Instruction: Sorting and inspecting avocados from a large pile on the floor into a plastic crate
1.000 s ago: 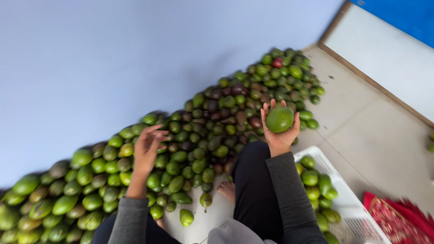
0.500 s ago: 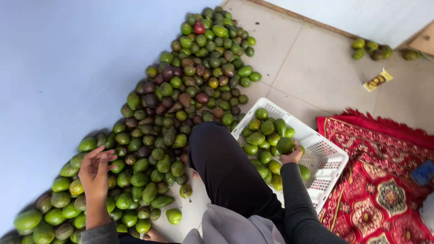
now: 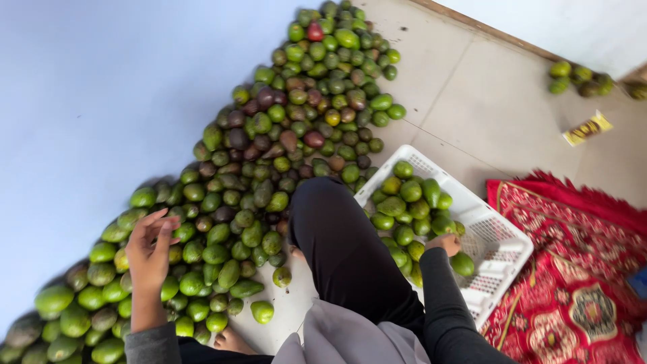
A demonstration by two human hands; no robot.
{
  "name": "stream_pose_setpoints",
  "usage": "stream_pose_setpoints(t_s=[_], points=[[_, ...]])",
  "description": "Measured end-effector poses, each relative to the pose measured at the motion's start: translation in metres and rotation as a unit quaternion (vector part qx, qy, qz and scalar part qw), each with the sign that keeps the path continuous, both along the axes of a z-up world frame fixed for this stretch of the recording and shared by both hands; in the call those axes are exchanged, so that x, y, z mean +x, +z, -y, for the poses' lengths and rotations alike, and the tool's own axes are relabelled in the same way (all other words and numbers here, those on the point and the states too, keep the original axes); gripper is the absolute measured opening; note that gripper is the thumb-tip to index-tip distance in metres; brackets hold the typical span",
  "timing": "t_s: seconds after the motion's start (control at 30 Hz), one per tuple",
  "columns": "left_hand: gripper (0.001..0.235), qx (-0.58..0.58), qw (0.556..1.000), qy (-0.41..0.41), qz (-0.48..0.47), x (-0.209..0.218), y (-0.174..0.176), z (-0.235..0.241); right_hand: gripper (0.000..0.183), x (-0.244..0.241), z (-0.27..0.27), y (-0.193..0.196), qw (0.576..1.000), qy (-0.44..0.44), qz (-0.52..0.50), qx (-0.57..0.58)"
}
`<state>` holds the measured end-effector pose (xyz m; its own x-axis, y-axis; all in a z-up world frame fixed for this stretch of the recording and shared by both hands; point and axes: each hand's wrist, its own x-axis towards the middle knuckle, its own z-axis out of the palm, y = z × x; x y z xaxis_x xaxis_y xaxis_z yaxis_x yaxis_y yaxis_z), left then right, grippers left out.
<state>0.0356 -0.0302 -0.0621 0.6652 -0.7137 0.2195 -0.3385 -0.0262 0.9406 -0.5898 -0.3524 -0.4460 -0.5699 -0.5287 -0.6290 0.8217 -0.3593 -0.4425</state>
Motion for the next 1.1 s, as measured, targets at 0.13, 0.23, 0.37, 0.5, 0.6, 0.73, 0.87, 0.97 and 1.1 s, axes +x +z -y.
stream_pose_setpoints(t_s=[0.13,0.23,0.37,0.5,0.6,0.73,0.87,0.97,1.1], points=[[0.027,-0.016,0.999,0.032,0.010,0.000,0.006,-0.018,0.019,0.052,0.036,0.045,0.835,0.112,-0.435,0.317],[0.028,-0.030,0.997,0.063,0.019,-0.002,0.017,-0.033,0.015,0.102,0.061,0.064,0.806,0.158,-0.511,0.254],[0.028,-0.043,0.993,0.110,0.024,-0.005,0.025,-0.052,0.021,0.193,0.087,0.091,0.725,0.235,-0.644,0.072],[0.027,-0.039,0.986,0.160,0.017,-0.005,0.031,-0.069,0.025,0.298,0.092,0.106,0.654,0.275,-0.704,-0.026],[0.028,-0.033,0.982,0.186,0.012,-0.012,0.040,-0.080,0.028,0.375,0.083,0.102,0.615,0.331,-0.706,-0.118],[0.028,0.001,0.977,0.212,0.027,-0.025,0.062,-0.087,0.027,0.474,0.046,0.095,0.490,0.448,-0.710,-0.234],[0.027,0.014,0.968,0.244,0.055,-0.025,0.079,-0.099,0.028,0.559,-0.026,0.117,0.300,0.607,-0.661,-0.324],[0.025,-0.003,0.962,0.269,0.050,-0.021,0.085,-0.105,0.034,0.613,-0.085,0.126,0.164,0.599,-0.651,-0.436],[0.025,0.003,0.960,0.277,0.050,-0.013,0.095,-0.105,0.048,0.672,-0.148,0.123,-0.020,0.638,-0.617,-0.459]])
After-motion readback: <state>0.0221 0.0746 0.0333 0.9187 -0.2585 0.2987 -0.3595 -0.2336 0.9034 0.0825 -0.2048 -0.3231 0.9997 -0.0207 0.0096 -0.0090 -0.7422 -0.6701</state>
